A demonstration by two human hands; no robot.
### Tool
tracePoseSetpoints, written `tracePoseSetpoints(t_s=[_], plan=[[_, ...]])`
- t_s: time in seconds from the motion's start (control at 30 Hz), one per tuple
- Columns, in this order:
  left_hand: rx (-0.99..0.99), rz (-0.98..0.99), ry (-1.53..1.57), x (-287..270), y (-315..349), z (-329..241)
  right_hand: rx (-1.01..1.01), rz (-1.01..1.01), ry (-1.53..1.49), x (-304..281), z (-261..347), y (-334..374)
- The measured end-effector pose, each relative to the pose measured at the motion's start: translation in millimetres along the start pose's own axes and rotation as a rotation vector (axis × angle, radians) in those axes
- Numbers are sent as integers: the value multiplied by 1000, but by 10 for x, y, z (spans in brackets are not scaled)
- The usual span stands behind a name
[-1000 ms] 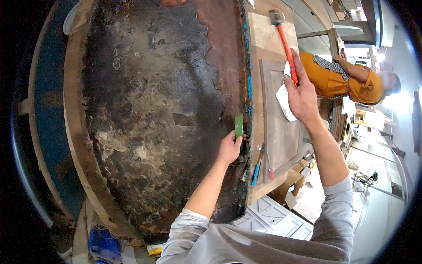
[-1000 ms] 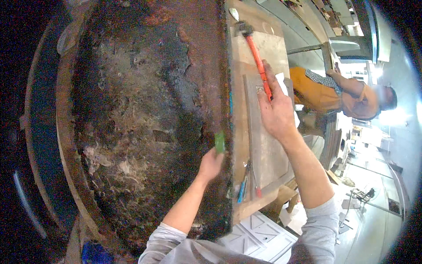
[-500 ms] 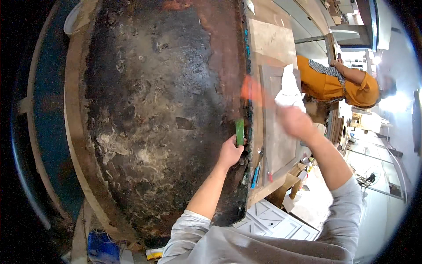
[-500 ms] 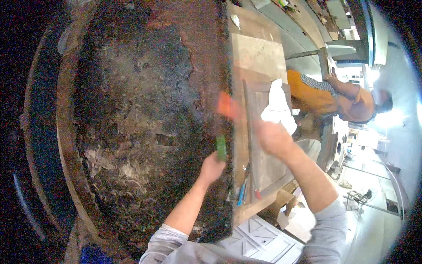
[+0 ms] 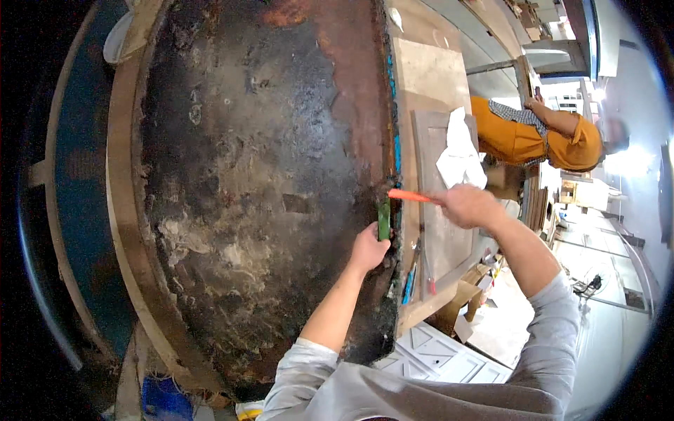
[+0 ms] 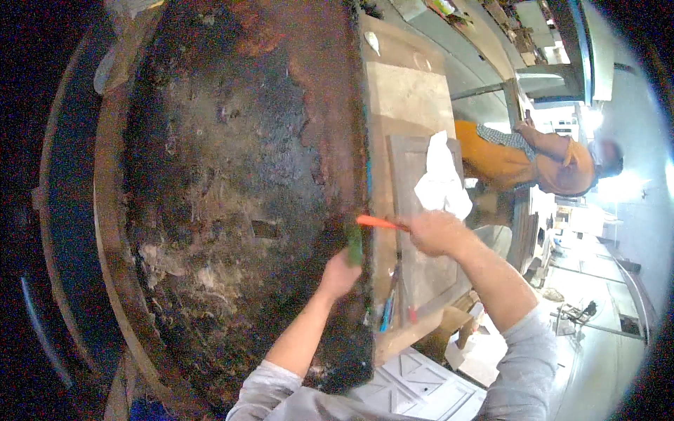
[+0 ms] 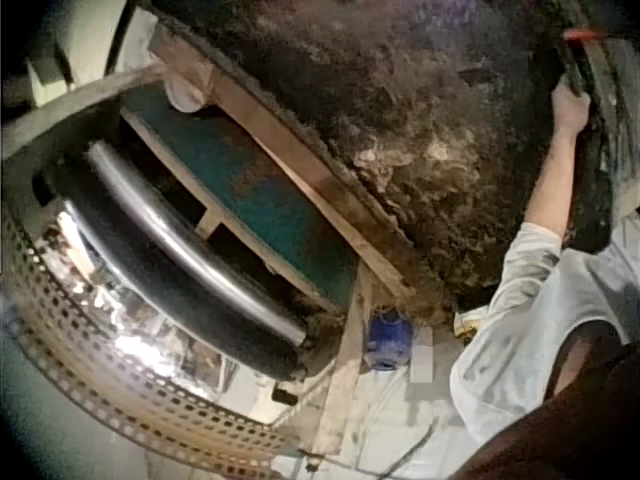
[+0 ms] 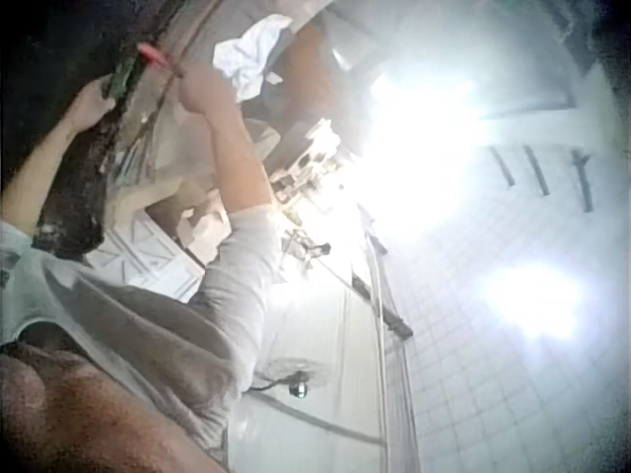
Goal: Scraping and cleaning a large flat surface using a hand scraper and a hammer.
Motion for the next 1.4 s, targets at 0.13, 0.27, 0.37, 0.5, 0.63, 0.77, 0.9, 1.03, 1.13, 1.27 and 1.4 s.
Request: tracePoseSetpoints(t_s=[0.13,0.27,0.37,0.5,0.63,0.77,0.9,1.03,1.13,1.27,1.4], plan=[[12,-2,-10,-29,39,-70,252,-574,-366,-1116,-511,162],[-37,-16,22,-88,22,5,388,-953,-381,-1055,-521,170],[38,20,10,32,4,3,-72,90,33,253,-9,74],[-5,22,-56,23,-4,57,68,-313,-276,-550,-400,101],[-17,-11,0,-89,-7,186,349,-1039,-539,-1286,-457,260],[4,-17,57,-24,22,44,140,-104,-136,210,-240,-16],[27,21,-64,40,-108,1,6,-149,-242,-33,-336,147],[-9,34,-9,-37,25,-10,301,-810,-575,-1144,-480,290],[-20,5,35,-62,72,4,423,-951,-558,-916,-449,244],[-23,51,-98,51,13,-31,-24,-25,23,467,-156,202],[-55,16,-159,-47,26,33,89,-372,-441,-135,-486,204]])
Point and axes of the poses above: each hand's wrist, its own y-axis away from the middle knuckle, its own x-axis out of the palm, z = x × y, the point moved 8 cm from there along -y, towards the middle knuckle, and after that the axes turned 14 degrees about y, right-handed, at the moved point
